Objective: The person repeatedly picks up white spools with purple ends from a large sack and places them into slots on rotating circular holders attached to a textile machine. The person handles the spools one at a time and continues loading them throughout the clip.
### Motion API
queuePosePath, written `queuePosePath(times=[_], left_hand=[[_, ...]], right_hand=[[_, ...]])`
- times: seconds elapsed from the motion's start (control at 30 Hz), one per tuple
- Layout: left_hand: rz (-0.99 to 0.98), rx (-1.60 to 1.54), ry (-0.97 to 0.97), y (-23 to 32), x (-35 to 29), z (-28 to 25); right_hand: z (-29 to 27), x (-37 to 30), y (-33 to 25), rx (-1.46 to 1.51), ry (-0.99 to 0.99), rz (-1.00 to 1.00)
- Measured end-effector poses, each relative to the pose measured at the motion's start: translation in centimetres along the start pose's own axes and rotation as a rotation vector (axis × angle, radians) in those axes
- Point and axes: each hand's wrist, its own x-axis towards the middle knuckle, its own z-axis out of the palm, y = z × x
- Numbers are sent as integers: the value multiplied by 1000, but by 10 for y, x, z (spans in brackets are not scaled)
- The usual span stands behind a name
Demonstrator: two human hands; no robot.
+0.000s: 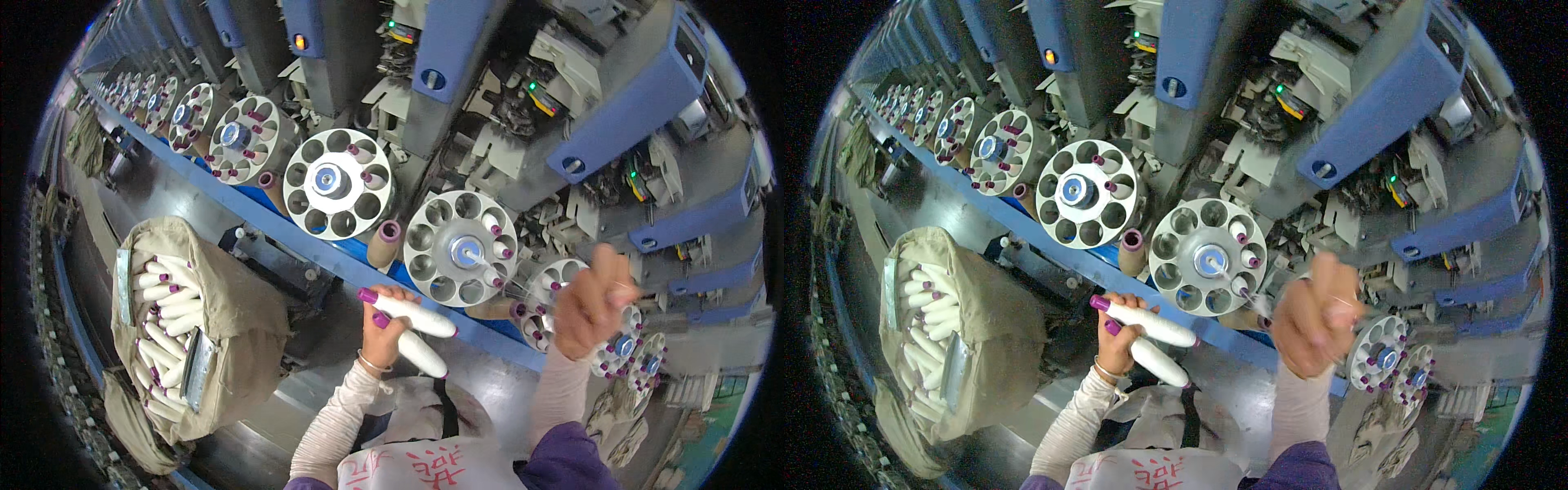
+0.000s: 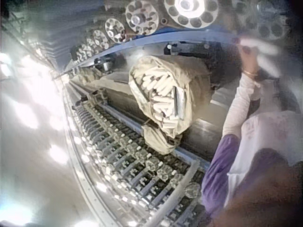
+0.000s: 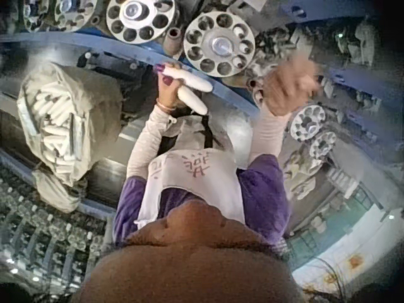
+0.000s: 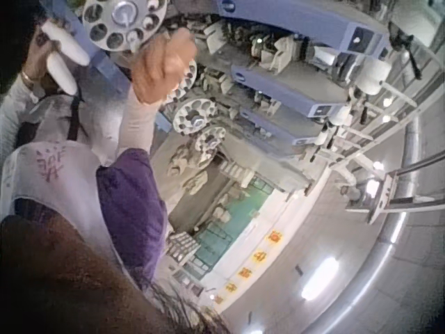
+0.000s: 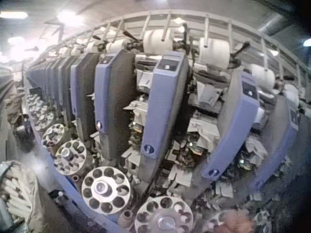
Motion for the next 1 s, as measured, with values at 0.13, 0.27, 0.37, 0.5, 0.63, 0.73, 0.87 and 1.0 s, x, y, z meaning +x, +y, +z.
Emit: queuePosePath(times=[0.13,0.27,0.37,0.5,0.63,0.73,0.87,1.0], left_hand=[[68,-44,-9,-8,11,18],[108,7,17,-16,18,34],[106,101,53,-26,20,43],[247,354,-37,-53,23,54],[356,986,-148,-84,28,57],[396,1100,-176,-86,29,48],[478,536,-38,-57,38,34],[424,150,131,-23,61,33]], right_hand=[[-10,8,-6,-604,182,130],[-93,-19,27,-1570,7,177],[-136,-54,49,-1712,-49,178],[-165,-70,57,-1410,327,215],[-165,-61,40,-1026,422,122],[-143,-56,20,-944,514,183],[-105,-45,11,-276,533,104],[-87,-27,41,-422,422,108]])
